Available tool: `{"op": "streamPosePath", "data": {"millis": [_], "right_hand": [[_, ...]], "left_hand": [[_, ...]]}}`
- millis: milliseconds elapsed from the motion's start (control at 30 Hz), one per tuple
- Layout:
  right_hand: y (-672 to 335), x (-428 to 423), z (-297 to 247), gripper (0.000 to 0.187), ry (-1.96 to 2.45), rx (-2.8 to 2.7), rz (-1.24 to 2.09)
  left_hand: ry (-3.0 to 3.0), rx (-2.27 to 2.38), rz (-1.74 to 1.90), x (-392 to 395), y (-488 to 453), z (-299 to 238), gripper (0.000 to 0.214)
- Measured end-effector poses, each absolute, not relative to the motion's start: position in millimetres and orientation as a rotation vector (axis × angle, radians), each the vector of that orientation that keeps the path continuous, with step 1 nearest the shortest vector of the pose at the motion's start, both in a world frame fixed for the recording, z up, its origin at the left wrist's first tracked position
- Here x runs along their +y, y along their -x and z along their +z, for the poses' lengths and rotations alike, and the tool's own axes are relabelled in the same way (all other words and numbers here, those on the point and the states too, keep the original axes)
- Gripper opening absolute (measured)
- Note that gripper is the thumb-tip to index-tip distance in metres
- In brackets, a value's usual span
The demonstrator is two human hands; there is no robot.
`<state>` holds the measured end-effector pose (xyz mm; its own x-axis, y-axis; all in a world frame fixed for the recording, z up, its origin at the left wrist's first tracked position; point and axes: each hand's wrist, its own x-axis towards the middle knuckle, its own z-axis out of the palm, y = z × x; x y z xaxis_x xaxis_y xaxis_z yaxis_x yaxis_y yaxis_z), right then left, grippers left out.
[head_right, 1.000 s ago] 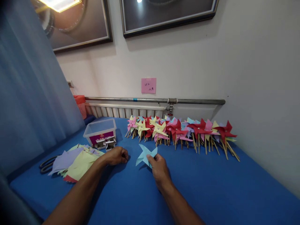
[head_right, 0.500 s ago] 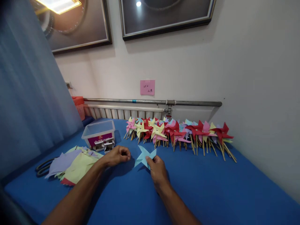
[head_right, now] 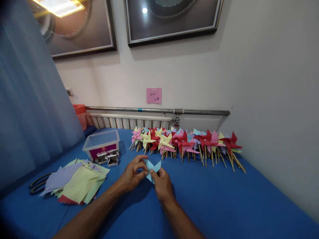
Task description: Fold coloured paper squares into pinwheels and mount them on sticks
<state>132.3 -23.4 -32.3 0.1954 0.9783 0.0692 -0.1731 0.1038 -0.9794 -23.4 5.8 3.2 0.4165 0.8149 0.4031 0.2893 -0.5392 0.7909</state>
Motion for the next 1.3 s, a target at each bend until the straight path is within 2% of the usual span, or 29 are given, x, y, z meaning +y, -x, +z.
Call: {"op": "streamPosePath", "data": {"millis": [333, 900, 1133, 1300], "right_hand": [[-129.1, -26.1, -30.9, 0.047, 1.037, -1.001, 1.161], [-128.9, -25.3, -34.9, 0.043, 1.010, -0.947, 1.185], [-129.8, -26.2, -32.2, 0.041, 1.004, -0.969, 1.169], [-130.2, -26.0, -29.5, 0.042, 0.939, -0.952, 1.170]], "left_hand": [[-2.022, 0.888, 0.985, 9.8, 29.7, 6.9, 0.009], [-1.958, 1.090, 1.056, 4.1, 17.4, 2.8, 0.008], [-1.906, 1.297, 1.211, -5.5, 9.8, 5.7, 0.028], [-1.720, 1.383, 1.162, -4.3, 5.9, 2.5, 0.040]]}}
